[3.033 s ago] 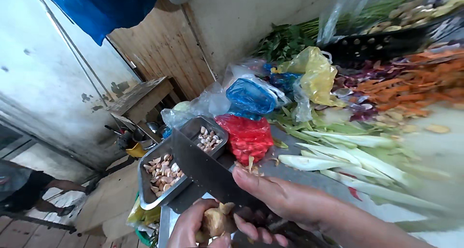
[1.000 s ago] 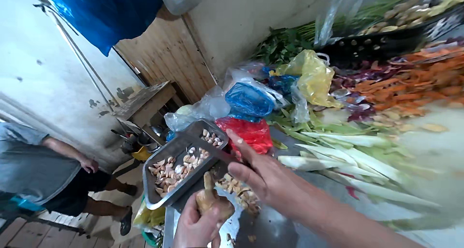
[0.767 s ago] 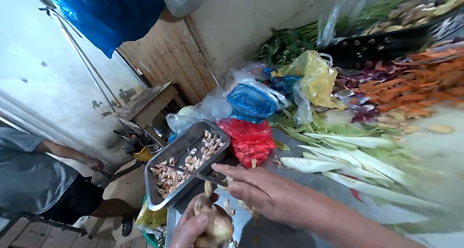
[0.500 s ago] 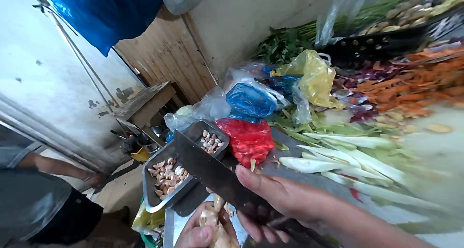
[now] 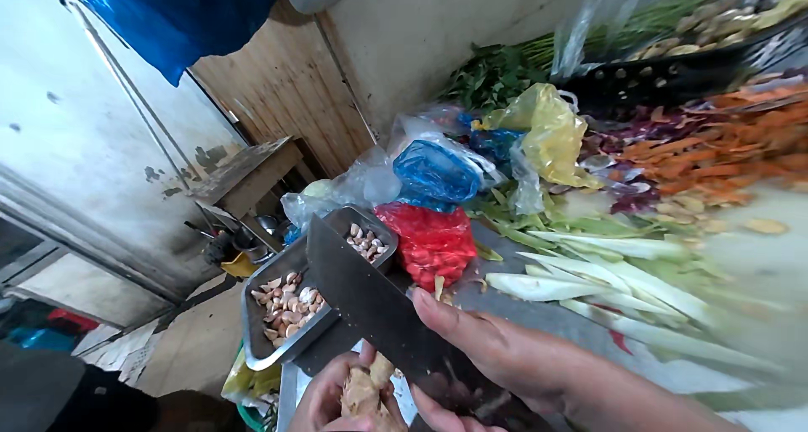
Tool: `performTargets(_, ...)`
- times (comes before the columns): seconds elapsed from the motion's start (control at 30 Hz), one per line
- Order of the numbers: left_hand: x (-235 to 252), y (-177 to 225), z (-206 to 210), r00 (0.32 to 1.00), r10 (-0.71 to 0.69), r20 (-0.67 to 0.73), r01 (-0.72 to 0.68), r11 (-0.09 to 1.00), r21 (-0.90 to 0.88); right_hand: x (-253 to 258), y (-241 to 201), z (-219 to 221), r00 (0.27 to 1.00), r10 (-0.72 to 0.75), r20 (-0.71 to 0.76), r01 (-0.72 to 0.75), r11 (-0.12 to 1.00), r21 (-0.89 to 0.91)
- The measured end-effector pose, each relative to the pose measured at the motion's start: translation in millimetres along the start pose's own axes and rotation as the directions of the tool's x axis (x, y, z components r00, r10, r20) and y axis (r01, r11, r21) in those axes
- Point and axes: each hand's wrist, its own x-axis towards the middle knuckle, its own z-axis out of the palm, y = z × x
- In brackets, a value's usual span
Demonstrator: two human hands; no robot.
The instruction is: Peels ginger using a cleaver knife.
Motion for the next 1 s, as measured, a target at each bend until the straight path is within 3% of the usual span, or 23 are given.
performTargets(0.17, 0, 1, 4, 1.000, -0.002, 0.017, 0.002, 1.000, 0.029, 1, 2, 1, 1.000, -0.021, -0.002, 0.021, 1.000, 0.021)
performTargets(0.3, 0, 3, 15, 0.995, -0.039, -0.089, 0.058, 0.973, 0.222, -2, -4, 11, 0.996, 0.055, -0.072, -0.060, 0.996, -0.066)
performTargets(0.43, 1, 3, 14, 0.994, -0.040, -0.098, 0.051, 0.992, 0.117, 1, 0, 7, 0.999, -0.011, -0.049, 0.008, 0.998, -0.056)
performTargets(0.57, 2, 6, 13, 0.991, -0.038, -0.128, 0.045, 0.998, 0.053, 1, -2, 8, 0.998, -0.027, -0.059, 0.015, 0.980, -0.198)
performTargets(0.8, 4, 5, 24, 0.987, -0.043, -0.153, 0.072, 0.980, 0.185, -1, -9, 10, 0.995, 0.051, -0.084, -0.072, 0.962, -0.264)
performTargets(0.9, 7, 3, 21, 0.975, -0.028, -0.219, 0.055, 0.991, 0.120, 2, -1, 7, 0.979, -0.172, -0.113, 0.117, 0.916, -0.383)
performTargets(1.0, 6, -3, 15, 0.968, -0.015, -0.249, 0.008, 1.000, -0.029, 5, 7, 5, 0.890, -0.444, -0.107, 0.286, 0.725, -0.627)
